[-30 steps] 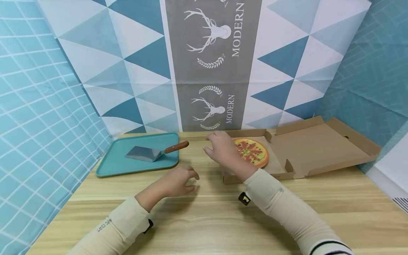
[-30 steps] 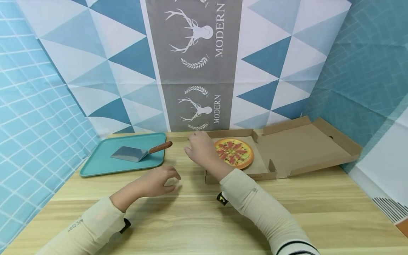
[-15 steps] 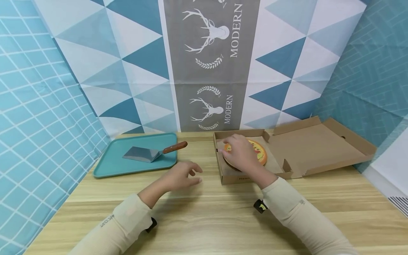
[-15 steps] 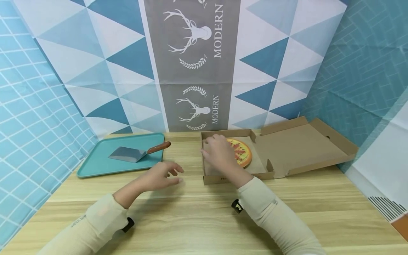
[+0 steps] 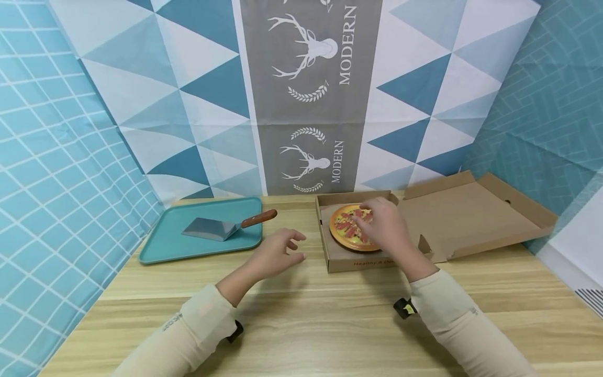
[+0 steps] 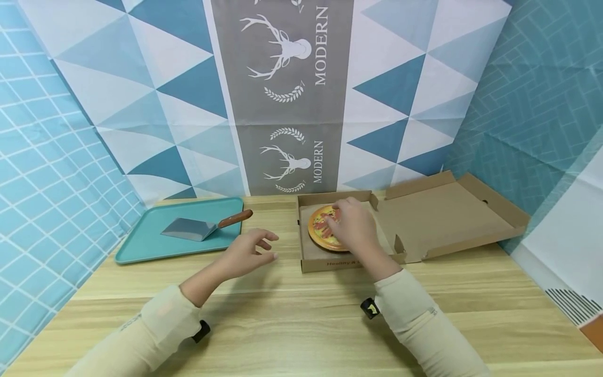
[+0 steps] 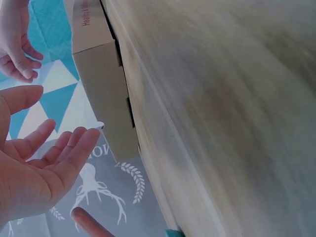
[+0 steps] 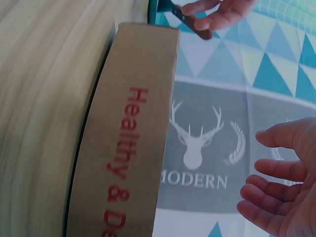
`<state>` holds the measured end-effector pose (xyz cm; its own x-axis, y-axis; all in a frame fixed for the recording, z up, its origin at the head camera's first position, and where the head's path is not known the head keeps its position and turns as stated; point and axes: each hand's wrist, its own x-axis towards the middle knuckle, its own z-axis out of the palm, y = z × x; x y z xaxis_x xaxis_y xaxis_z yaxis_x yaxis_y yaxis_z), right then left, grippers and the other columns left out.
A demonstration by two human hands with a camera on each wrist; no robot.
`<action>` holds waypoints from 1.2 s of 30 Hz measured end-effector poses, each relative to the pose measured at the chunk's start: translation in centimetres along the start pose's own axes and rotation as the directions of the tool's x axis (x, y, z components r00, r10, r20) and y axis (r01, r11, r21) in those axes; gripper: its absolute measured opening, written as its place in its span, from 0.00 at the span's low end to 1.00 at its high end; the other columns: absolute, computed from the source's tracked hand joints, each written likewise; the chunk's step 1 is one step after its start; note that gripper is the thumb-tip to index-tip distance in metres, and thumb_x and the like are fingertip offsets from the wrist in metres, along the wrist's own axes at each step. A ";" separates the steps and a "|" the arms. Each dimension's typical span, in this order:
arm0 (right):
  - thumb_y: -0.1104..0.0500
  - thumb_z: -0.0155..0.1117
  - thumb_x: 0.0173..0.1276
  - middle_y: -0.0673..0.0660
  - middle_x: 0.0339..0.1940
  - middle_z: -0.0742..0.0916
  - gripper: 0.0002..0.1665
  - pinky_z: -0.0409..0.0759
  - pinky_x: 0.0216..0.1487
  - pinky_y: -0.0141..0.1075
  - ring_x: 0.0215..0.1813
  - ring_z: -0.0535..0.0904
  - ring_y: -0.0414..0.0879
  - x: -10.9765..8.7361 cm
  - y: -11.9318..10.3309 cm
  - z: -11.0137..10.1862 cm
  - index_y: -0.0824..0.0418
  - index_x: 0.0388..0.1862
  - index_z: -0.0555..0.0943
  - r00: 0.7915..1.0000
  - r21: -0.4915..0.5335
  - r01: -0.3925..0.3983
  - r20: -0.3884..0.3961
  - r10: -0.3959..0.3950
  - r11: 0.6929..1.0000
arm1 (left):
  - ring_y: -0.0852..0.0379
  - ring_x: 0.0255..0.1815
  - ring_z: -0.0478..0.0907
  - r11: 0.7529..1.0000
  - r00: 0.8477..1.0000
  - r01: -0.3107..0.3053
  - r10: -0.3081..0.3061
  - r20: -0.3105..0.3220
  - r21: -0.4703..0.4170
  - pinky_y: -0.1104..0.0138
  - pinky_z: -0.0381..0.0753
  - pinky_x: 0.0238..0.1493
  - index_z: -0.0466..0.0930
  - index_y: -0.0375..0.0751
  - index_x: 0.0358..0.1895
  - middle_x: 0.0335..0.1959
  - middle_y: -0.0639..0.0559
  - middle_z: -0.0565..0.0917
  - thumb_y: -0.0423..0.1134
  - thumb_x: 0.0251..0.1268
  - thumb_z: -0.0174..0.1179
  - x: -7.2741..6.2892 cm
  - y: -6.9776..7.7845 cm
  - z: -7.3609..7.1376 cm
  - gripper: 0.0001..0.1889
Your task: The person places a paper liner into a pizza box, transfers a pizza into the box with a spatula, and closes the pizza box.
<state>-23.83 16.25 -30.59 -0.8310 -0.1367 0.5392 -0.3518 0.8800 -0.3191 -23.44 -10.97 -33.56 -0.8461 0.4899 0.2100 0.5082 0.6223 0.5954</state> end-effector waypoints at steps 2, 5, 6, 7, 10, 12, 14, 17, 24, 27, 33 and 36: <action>0.55 0.70 0.64 0.66 0.46 0.85 0.20 0.79 0.47 0.53 0.50 0.79 0.60 -0.1 0.6 -0.3 0.69 0.48 0.83 0.999 0.015 -0.039 0.010 0.039 0.999 | 0.50 0.48 0.81 1.000 1.000 0.006 -0.006 -0.012 -0.005 0.58 0.82 0.46 0.79 0.41 0.55 0.53 0.43 0.79 0.39 0.63 0.66 0.2 0.1 0.1 0.18; 0.55 0.68 0.66 0.67 0.48 0.83 0.21 0.79 0.46 0.54 0.49 0.79 0.61 -0.3 1.7 -1.0 0.70 0.50 0.82 0.993 0.048 -0.110 0.038 0.108 0.993 | 0.49 0.48 0.81 1.000 1.000 0.016 -0.016 -0.026 -0.019 0.57 0.82 0.47 0.80 0.42 0.54 0.53 0.44 0.79 0.39 0.62 0.66 0.4 0.0 0.5 0.17; 0.55 0.67 0.66 0.68 0.48 0.82 0.22 0.79 0.46 0.54 0.49 0.79 0.62 -0.4 2.1 -1.2 0.70 0.51 0.82 0.990 0.059 -0.133 0.048 0.130 0.989 | 0.50 0.49 0.81 0.999 0.999 0.022 -0.022 -0.030 -0.024 0.57 0.82 0.47 0.80 0.42 0.54 0.53 0.45 0.79 0.40 0.62 0.67 0.5 -0.1 0.6 0.18; 0.54 0.65 0.67 0.69 0.49 0.82 0.22 0.79 0.46 0.55 0.50 0.79 0.63 -0.4 2.5 -1.5 0.71 0.51 0.81 0.986 0.075 -0.161 0.056 0.157 0.984 | 0.50 0.49 0.81 0.999 0.999 0.030 -0.031 -0.031 -0.034 0.58 0.82 0.47 0.80 0.42 0.54 0.53 0.45 0.79 0.40 0.62 0.67 0.6 -0.1 0.7 0.18; 0.55 0.63 0.69 0.71 0.51 0.80 0.22 0.78 0.47 0.57 0.52 0.78 0.65 -0.7 4.0 -2.5 0.72 0.51 0.80 0.972 0.126 -0.232 0.054 0.227 0.965 | 0.50 0.50 0.81 0.994 0.997 0.070 -0.073 -0.030 -0.088 0.58 0.82 0.47 0.80 0.42 0.54 0.53 0.46 0.79 0.40 0.61 0.67 0.9 -0.2 1.0 0.18; 0.54 0.62 0.69 0.72 0.52 0.80 0.23 0.78 0.46 0.57 0.52 0.77 0.66 -0.9 4.9 -3.3 0.72 0.52 0.80 0.963 0.163 -0.268 0.038 0.265 0.949 | 0.50 0.51 0.81 0.988 0.994 0.102 -0.105 -0.024 -0.119 0.58 0.82 0.46 0.80 0.43 0.54 0.54 0.47 0.79 0.41 0.61 0.67 1.1 -0.2 1.1 0.18; 0.53 0.61 0.70 0.72 0.52 0.80 0.24 0.78 0.46 0.57 0.52 0.77 0.66 -1.0 5.8 -4.2 0.73 0.52 0.79 0.954 0.189 -0.299 0.019 0.301 0.936 | 0.50 0.51 0.80 0.979 0.991 0.128 -0.132 -0.016 -0.157 0.59 0.83 0.45 0.80 0.43 0.54 0.54 0.47 0.79 0.41 0.61 0.67 1.3 -0.2 1.3 0.18; 0.51 0.59 0.71 0.72 0.52 0.81 0.26 0.78 0.45 0.56 0.51 0.76 0.65 -1.3 7.2 -5.7 0.73 0.54 0.78 0.939 0.214 -0.336 -0.001 0.344 0.917 | 0.49 0.53 0.79 0.970 0.989 0.143 -0.147 -0.005 -0.199 0.59 0.83 0.44 0.80 0.42 0.55 0.55 0.45 0.79 0.40 0.62 0.67 1.7 -0.2 1.5 0.18; 0.43 0.54 0.73 0.71 0.54 0.78 0.34 0.75 0.42 0.47 0.52 0.74 0.63 -2.5 10.9 -9.1 0.72 0.58 0.75 0.871 0.255 -0.478 0.014 0.491 0.841 | 0.47 0.53 0.79 0.956 0.986 0.166 -0.167 0.016 -0.242 0.59 0.83 0.45 0.80 0.41 0.54 0.56 0.42 0.79 0.39 0.61 0.67 2.0 -0.1 2.0 0.18; 0.41 0.55 0.72 0.66 0.52 0.78 0.35 0.73 0.39 0.38 0.49 0.73 0.55 -3.0 12.0 -10.3 0.71 0.59 0.75 0.829 0.276 -0.537 -0.001 0.559 0.797 | 0.47 0.53 0.79 0.953 0.984 0.176 -0.177 0.019 -0.248 0.59 0.83 0.45 0.79 0.41 0.55 0.56 0.42 0.79 0.39 0.62 0.66 2.1 -0.1 2.1 0.18; 0.37 0.57 0.68 0.55 0.47 0.77 0.36 0.72 0.36 0.33 0.42 0.70 0.44 -3.7 13.6 -11.5 0.67 0.58 0.77 0.757 0.311 -0.620 -0.003 0.653 0.720 | 0.47 0.53 0.78 0.934 0.979 0.203 -0.202 0.036 -0.295 0.60 0.83 0.44 0.78 0.39 0.56 0.56 0.40 0.78 0.37 0.62 0.66 2.3 -0.2 2.4 0.19; 0.36 0.58 0.67 0.52 0.45 0.76 0.35 0.72 0.37 0.34 0.43 0.69 0.43 -4.0 14.3 -11.8 0.64 0.56 0.78 0.735 0.330 -0.642 0.007 0.678 0.692 | 0.47 0.52 0.78 0.916 0.977 0.209 -0.212 0.030 -0.343 0.60 0.83 0.43 0.78 0.38 0.56 0.56 0.39 0.78 0.35 0.62 0.66 2.6 -0.2 2.5 0.19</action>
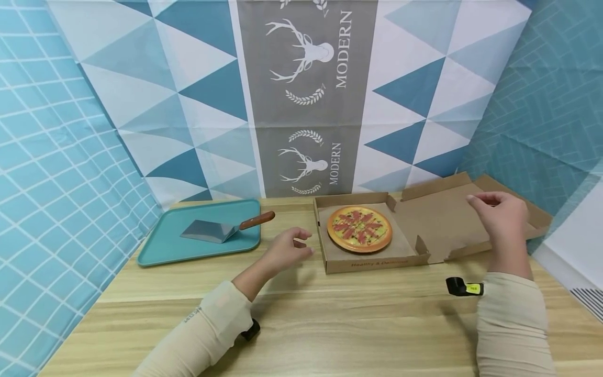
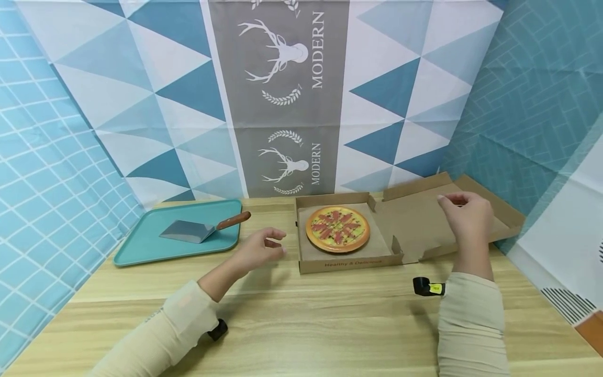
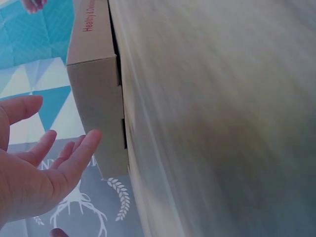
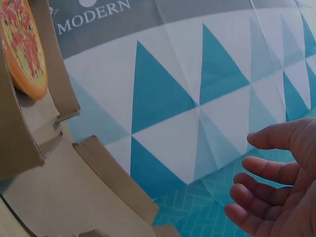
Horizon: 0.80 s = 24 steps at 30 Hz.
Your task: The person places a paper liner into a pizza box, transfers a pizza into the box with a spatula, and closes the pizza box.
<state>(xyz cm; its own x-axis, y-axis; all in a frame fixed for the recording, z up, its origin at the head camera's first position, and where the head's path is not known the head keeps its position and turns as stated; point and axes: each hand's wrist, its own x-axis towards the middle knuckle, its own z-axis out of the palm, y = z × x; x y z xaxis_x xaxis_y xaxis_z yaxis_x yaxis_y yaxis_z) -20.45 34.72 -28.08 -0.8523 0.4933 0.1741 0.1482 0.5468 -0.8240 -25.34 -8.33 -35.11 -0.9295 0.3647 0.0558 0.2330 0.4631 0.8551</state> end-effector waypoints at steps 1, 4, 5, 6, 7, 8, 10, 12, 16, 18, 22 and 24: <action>0.35 0.58 0.67 0.51 0.45 0.76 0.35 0.72 0.37 0.34 0.43 0.69 0.43 0.1 0.1 -0.1 0.63 0.55 0.78 1.000 0.003 -0.011 -0.002 0.011 1.000 | 0.47 0.52 0.78 1.000 1.000 0.001 -0.001 -0.004 -0.017 0.60 0.83 0.43 0.78 0.38 0.56 0.56 0.39 0.77 0.35 0.62 0.66 0.1 0.0 0.0 0.19; 0.35 0.58 0.66 0.50 0.46 0.75 0.33 0.71 0.38 0.35 0.44 0.69 0.44 0.2 0.6 -0.4 0.61 0.53 0.78 0.999 0.014 -0.037 -0.001 0.037 0.999 | 0.47 0.51 0.78 0.998 1.000 0.005 -0.005 -0.007 -0.061 0.60 0.83 0.44 0.78 0.36 0.55 0.55 0.37 0.77 0.33 0.61 0.66 0.2 0.0 0.2 0.19; 0.35 0.58 0.66 0.50 0.46 0.75 0.32 0.71 0.38 0.35 0.44 0.69 0.44 0.3 0.7 -0.6 0.60 0.52 0.78 0.999 0.013 -0.046 0.000 0.046 0.999 | 0.47 0.51 0.78 0.998 1.000 0.005 -0.006 -0.007 -0.068 0.61 0.83 0.44 0.78 0.35 0.55 0.55 0.37 0.77 0.33 0.61 0.65 0.2 -0.1 0.2 0.19; 0.35 0.58 0.66 0.50 0.45 0.75 0.31 0.72 0.38 0.35 0.43 0.69 0.43 0.3 0.9 -0.7 0.59 0.52 0.78 0.999 0.017 -0.054 0.004 0.054 0.998 | 0.47 0.51 0.78 0.997 1.000 0.009 -0.010 -0.006 -0.076 0.61 0.83 0.44 0.77 0.34 0.55 0.55 0.37 0.77 0.33 0.61 0.65 0.3 -0.1 0.2 0.19; 0.35 0.59 0.66 0.49 0.45 0.75 0.30 0.72 0.37 0.34 0.42 0.70 0.42 0.3 1.0 -0.9 0.58 0.51 0.78 0.998 0.019 -0.062 0.007 0.062 0.998 | 0.47 0.51 0.78 0.997 1.000 0.011 -0.012 -0.004 -0.081 0.61 0.83 0.44 0.77 0.33 0.55 0.55 0.36 0.77 0.32 0.61 0.65 0.3 -0.1 0.3 0.19; 0.35 0.59 0.66 0.48 0.43 0.76 0.29 0.73 0.36 0.33 0.40 0.71 0.40 0.3 1.2 -1.0 0.57 0.50 0.78 0.998 0.023 -0.065 0.009 0.065 0.998 | 0.47 0.51 0.78 0.996 1.000 0.015 -0.015 -0.001 -0.088 0.61 0.83 0.44 0.77 0.33 0.56 0.55 0.36 0.77 0.32 0.61 0.65 0.3 -0.1 0.3 0.19; 0.36 0.59 0.66 0.47 0.41 0.76 0.28 0.73 0.34 0.31 0.35 0.73 0.36 0.4 1.6 -1.4 0.56 0.49 0.78 0.997 0.029 -0.073 0.011 0.073 0.997 | 0.47 0.50 0.78 0.995 1.000 0.020 -0.020 -0.001 -0.094 0.61 0.83 0.44 0.77 0.32 0.56 0.55 0.36 0.77 0.32 0.61 0.65 0.3 -0.1 0.3 0.20; 0.36 0.60 0.66 0.47 0.41 0.76 0.26 0.74 0.33 0.30 0.30 0.74 0.32 0.4 1.9 -1.6 0.56 0.49 0.78 0.996 0.038 -0.087 0.013 0.086 0.995 | 0.47 0.50 0.78 0.994 1.000 0.028 -0.028 -0.001 -0.101 0.62 0.84 0.43 0.76 0.31 0.57 0.55 0.36 0.77 0.32 0.62 0.65 0.3 0.0 0.3 0.20; 0.39 0.61 0.67 0.46 0.42 0.75 0.20 0.74 0.32 0.27 0.26 0.74 0.28 0.4 2.3 -1.9 0.53 0.43 0.79 0.992 0.077 -0.126 0.006 0.126 0.989 | 0.47 0.50 0.78 0.988 0.999 0.046 -0.043 0.023 -0.146 0.61 0.84 0.44 0.75 0.29 0.58 0.56 0.34 0.76 0.31 0.63 0.64 0.4 0.0 0.4 0.21; 0.43 0.62 0.67 0.43 0.36 0.77 0.12 0.74 0.29 0.26 0.25 0.75 0.29 0.5 2.6 -1.9 0.49 0.36 0.80 0.988 0.129 -0.155 -0.008 0.157 0.980 | 0.46 0.51 0.78 0.984 0.998 0.056 -0.049 0.045 -0.170 0.61 0.84 0.44 0.73 0.28 0.59 0.57 0.33 0.75 0.31 0.63 0.63 0.5 0.0 0.4 0.22; 0.51 0.66 0.65 0.37 0.23 0.76 0.06 0.75 0.23 0.24 0.21 0.76 0.32 0.7 3.3 -2.0 0.46 0.29 0.78 0.967 0.267 -0.222 -0.058 0.246 0.938 | 0.45 0.54 0.77 0.977 0.995 0.086 -0.074 0.065 -0.195 0.59 0.83 0.46 0.72 0.27 0.60 0.60 0.31 0.73 0.32 0.64 0.63 0.9 -0.1 0.6 0.23; 0.54 0.67 0.64 0.40 0.26 0.76 0.07 0.74 0.20 0.25 0.18 0.76 0.33 0.9 3.6 -2.0 0.48 0.31 0.76 0.947 0.348 -0.262 -0.087 0.309 0.900 | 0.45 0.54 0.76 0.973 0.993 0.109 -0.099 0.060 -0.201 0.58 0.83 0.47 0.72 0.28 0.61 0.61 0.31 0.71 0.32 0.64 0.63 1.1 -0.2 0.7 0.23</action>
<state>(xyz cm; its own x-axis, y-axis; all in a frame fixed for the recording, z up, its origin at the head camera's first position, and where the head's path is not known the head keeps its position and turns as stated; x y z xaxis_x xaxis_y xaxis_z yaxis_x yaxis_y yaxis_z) -19.66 38.46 -29.85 -0.7176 0.6951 -0.0427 0.1817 0.1276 -0.9750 -26.21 -7.41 -35.56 -0.9291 0.3649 -0.0605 0.0675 0.3280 0.9423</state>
